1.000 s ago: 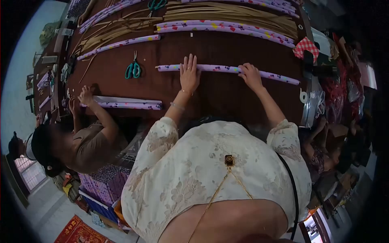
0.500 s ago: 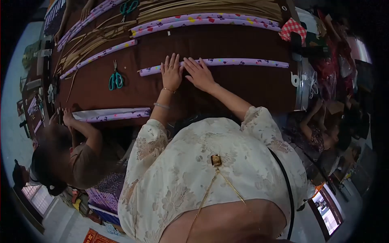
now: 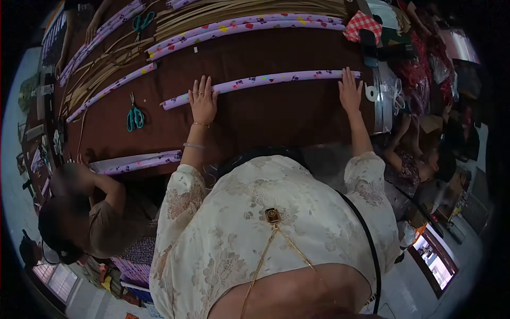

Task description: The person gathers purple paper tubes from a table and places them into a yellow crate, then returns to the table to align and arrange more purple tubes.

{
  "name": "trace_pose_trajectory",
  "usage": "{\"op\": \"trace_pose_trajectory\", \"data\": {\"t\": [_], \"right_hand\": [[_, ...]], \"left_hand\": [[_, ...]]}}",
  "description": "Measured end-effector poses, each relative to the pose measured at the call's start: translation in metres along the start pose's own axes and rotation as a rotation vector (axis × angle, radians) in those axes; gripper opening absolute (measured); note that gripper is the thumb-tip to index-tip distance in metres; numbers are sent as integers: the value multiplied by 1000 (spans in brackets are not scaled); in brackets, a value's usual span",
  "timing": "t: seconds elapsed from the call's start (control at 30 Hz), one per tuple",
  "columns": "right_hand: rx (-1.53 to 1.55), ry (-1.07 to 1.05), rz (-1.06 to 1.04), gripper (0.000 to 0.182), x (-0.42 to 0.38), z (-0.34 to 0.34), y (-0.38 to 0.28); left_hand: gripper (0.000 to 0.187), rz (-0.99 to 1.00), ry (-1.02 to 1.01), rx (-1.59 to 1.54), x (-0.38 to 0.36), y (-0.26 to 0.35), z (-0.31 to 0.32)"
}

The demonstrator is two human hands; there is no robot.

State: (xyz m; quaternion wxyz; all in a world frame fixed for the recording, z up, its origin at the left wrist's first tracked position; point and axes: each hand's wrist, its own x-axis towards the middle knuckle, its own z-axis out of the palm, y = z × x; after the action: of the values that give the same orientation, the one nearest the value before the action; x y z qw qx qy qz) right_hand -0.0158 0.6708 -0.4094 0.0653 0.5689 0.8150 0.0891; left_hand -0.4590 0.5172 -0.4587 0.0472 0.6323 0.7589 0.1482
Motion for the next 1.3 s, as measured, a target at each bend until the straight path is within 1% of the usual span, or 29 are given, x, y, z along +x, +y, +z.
{"op": "trace_pose_trajectory", "data": {"t": [0.03, 0.1, 0.17, 0.27, 0.3, 0.33, 0.37, 0.43, 0.47, 0.57, 0.63, 0.7, 0.73, 0.8, 0.93, 1.0, 1.1, 1.13, 1.2, 1.23, 1.3], "right_hand": [[-6, 2, 9, 46, 2, 2, 5], [-41, 59, 120, 47, 8, 12, 6], [100, 98, 91, 50, 13, 9, -29], [389, 182, -5, 54, 22, -15, -110], [487, 189, 35, 56, 27, -18, -133], [586, 193, 80, 58, 28, -20, -148], [592, 195, 91, 58, 28, -15, -154], [587, 81, 83, 59, 30, -10, -161], [617, 125, 93, 56, 31, -8, -159], [621, 122, 45, 57, 32, -5, -144], [624, 90, 55, 54, 35, -2, -136], [682, 16, 44, 50, 34, 2, -131], [685, 17, 45, 50, 35, 0, -130], [664, -73, 51, 43, 37, -4, -128], [761, -31, 44, 41, 37, 4, -119], [603, -97, 60, 37, 36, 3, -98], [634, -215, 190, 35, 39, -3, -52], [707, -160, 141, 34, 42, 21, -26], [976, 8, 160, 31, 42, 64, 20], [698, -198, 376, 28, 44, 9, 17], [895, -45, 388, 25, 47, 58, 63]], "left_hand": [[47, 0, 3, -4, 0, -1, 1], [47, 2, -11, -2, 0, -2, 3], [47, 3, -33, 6, 0, -2, 1], [47, 2, -33, 22, -1, -3, 2], [47, 5, -35, 26, -1, -2, 3], [47, 5, -36, 25, -2, -2, 2], [47, 9, -34, 24, -1, -2, 1], [46, 15, -53, 27, 1, -3, -1], [46, 6, -68, 24, 1, -3, -2], [46, 4, -59, 2, -2, -3, -2], [46, 6, -58, 12, -2, -4, -2], [46, 6, -57, 19, -2, -4, -2], [46, 5, -62, 21, -2, -5, -2], [46, 8, -66, 25, -2, -5, -1], [47, 5, -74, 21, -2, -6, -1], [47, -1, -70, 18, -1, -7, 0], [47, 2, -77, 7, -2, -7, -1], [47, 0, -78, 1, -2, -6, -3], [47, 1, -75, -5, -1, -5, -4], [46, 4, -71, -3, -2, -7, -2], [46, 7, -62, 0, 1, -5, -2]]}}
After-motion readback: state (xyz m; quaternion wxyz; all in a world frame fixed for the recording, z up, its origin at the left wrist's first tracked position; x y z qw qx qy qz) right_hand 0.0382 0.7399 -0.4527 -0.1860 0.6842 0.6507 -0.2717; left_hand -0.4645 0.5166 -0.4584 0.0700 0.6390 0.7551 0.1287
